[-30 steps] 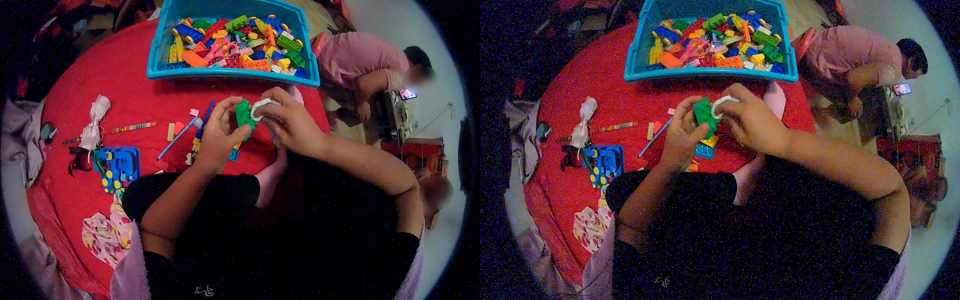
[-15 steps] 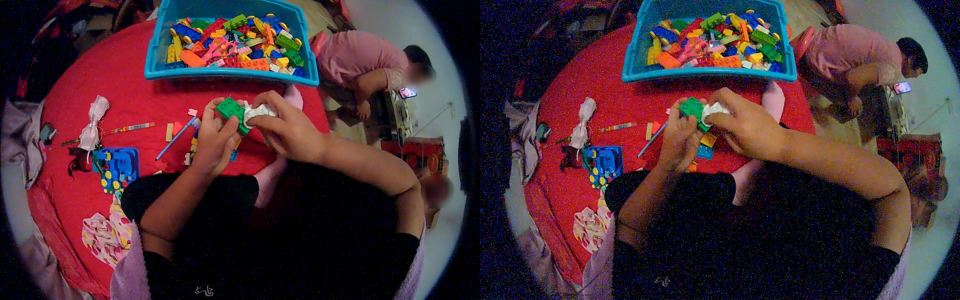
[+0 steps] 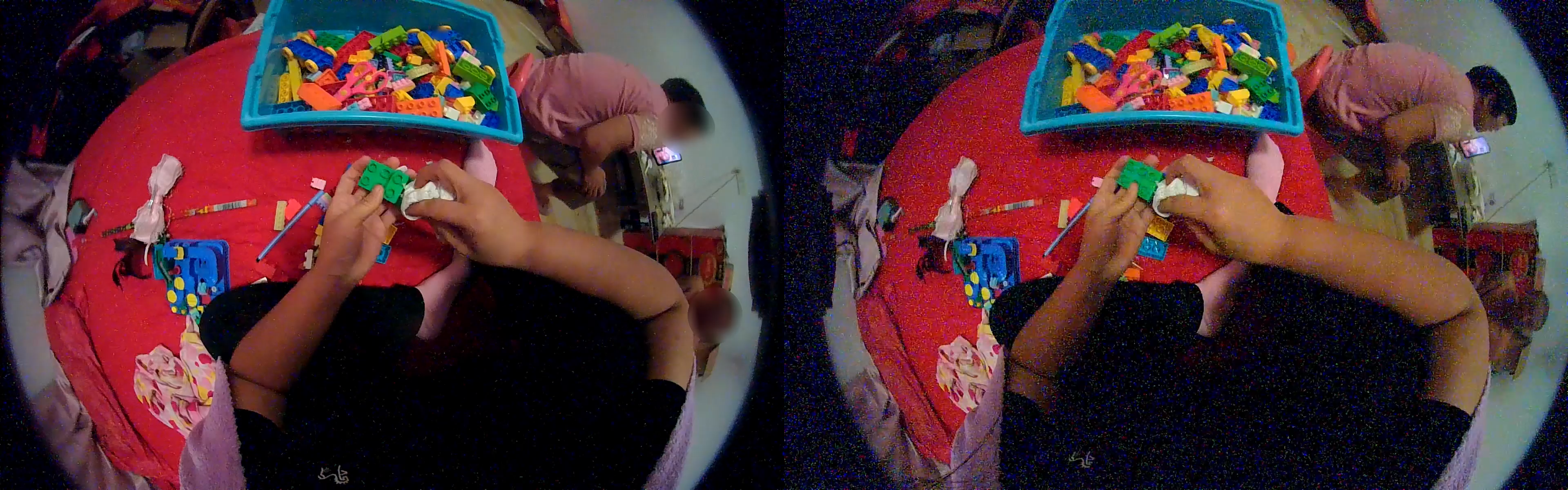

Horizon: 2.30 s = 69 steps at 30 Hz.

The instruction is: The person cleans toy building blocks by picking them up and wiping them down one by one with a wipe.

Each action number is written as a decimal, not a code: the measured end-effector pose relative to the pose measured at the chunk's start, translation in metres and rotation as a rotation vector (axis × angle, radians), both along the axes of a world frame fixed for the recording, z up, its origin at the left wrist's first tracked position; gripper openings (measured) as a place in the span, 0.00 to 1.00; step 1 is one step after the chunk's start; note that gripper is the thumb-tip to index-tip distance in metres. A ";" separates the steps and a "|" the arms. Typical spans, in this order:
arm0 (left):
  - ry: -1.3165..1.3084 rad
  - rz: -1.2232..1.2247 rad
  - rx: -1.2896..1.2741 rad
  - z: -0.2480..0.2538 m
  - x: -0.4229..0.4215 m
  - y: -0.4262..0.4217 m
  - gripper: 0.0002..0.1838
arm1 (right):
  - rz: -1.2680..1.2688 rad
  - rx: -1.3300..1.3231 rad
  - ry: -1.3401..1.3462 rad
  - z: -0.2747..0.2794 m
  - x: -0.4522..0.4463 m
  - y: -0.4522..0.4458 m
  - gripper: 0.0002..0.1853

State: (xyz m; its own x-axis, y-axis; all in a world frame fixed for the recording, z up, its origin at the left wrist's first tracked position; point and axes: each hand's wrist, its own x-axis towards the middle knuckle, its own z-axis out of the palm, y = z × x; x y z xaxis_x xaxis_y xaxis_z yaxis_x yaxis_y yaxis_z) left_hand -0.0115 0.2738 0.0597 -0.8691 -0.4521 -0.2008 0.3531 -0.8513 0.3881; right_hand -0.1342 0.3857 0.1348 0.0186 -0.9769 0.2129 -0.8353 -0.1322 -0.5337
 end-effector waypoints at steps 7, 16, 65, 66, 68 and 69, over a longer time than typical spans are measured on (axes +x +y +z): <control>0.052 -0.053 0.149 0.001 0.004 -0.005 0.20 | -0.156 -0.013 0.068 0.001 -0.006 -0.002 0.15; 0.102 -0.048 0.087 0.003 0.003 -0.002 0.23 | -0.117 -0.064 -0.099 0.004 0.001 -0.001 0.15; -0.088 -0.368 -0.058 -0.011 0.006 0.007 0.14 | -0.239 -0.041 -0.195 -0.004 -0.005 0.004 0.08; -0.120 -0.426 -0.092 -0.015 0.006 0.005 0.14 | -0.225 0.006 -0.204 -0.004 -0.007 0.005 0.08; -0.136 -0.400 -0.071 -0.023 0.004 -0.001 0.14 | -0.175 0.068 -0.203 -0.008 -0.011 0.009 0.09; -0.152 -0.370 -0.047 -0.019 0.002 -0.003 0.14 | -0.120 0.133 -0.202 -0.010 -0.011 0.010 0.10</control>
